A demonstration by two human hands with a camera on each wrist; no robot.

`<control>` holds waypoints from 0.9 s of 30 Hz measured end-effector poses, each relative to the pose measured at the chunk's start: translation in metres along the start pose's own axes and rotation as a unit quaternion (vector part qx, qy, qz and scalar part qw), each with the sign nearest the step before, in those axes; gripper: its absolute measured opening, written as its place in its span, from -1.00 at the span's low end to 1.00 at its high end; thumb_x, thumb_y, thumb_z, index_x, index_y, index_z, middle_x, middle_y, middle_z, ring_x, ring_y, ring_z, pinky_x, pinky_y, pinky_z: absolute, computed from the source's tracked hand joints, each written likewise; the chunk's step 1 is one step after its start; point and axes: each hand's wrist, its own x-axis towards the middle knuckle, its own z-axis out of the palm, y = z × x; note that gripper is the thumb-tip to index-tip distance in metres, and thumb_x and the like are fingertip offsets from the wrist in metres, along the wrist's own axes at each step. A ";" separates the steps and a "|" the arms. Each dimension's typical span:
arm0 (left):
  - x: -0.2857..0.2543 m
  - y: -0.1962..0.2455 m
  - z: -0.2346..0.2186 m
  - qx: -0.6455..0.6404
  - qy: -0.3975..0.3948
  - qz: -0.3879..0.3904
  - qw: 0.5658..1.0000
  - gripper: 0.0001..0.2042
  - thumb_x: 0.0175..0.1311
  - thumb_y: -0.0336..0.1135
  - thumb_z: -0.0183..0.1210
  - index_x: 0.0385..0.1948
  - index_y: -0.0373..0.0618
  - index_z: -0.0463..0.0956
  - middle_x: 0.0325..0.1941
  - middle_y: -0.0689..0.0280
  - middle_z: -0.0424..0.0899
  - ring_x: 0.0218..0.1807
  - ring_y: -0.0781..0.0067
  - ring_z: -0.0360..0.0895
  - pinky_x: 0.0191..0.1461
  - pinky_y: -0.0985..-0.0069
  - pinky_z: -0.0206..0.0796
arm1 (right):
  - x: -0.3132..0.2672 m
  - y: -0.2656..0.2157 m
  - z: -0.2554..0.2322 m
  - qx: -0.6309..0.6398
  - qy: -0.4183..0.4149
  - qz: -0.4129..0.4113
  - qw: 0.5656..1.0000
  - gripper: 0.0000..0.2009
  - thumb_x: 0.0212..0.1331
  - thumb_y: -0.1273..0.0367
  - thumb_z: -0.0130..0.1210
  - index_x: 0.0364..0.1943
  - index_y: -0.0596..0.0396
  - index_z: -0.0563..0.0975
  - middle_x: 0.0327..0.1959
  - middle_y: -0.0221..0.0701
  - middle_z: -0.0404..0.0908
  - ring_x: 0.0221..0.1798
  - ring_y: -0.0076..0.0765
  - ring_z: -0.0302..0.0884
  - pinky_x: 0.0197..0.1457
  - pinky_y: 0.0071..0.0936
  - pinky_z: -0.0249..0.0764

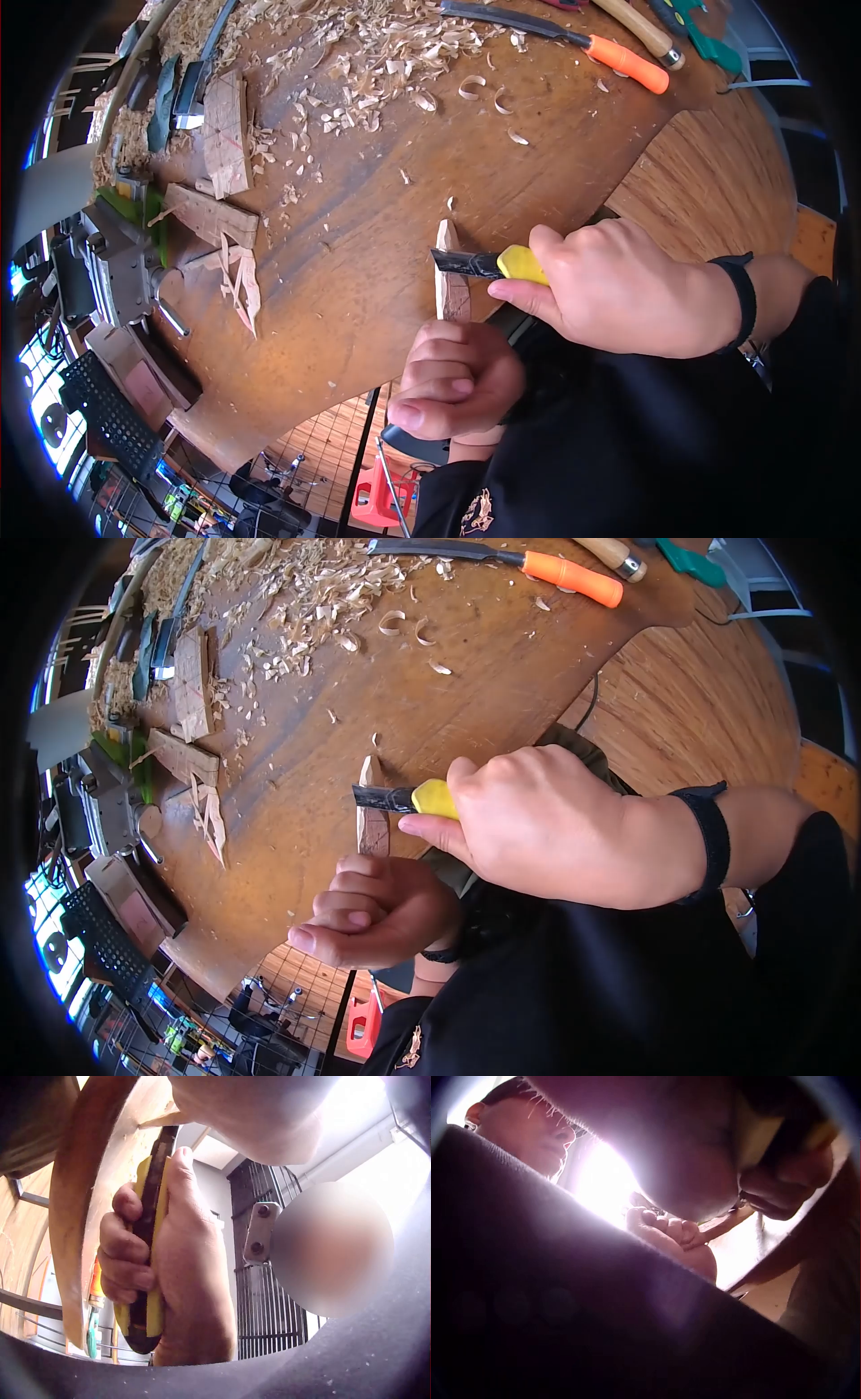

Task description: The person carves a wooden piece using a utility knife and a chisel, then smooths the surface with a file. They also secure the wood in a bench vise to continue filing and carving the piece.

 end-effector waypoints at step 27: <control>-0.005 -0.002 0.000 0.006 -0.048 0.022 0.999 -0.53 0.57 -0.12 -0.08 -0.67 0.05 0.07 -0.73 0.49 -0.02 -0.74 0.62 -0.21 -0.55 0.53 -0.19 | 0.016 0.007 0.006 -0.035 0.093 -0.022 0.995 -0.48 0.37 0.02 0.10 -0.53 0.25 0.52 -0.78 -0.20 0.50 -0.64 -0.08 0.63 -0.58 -0.25 0.55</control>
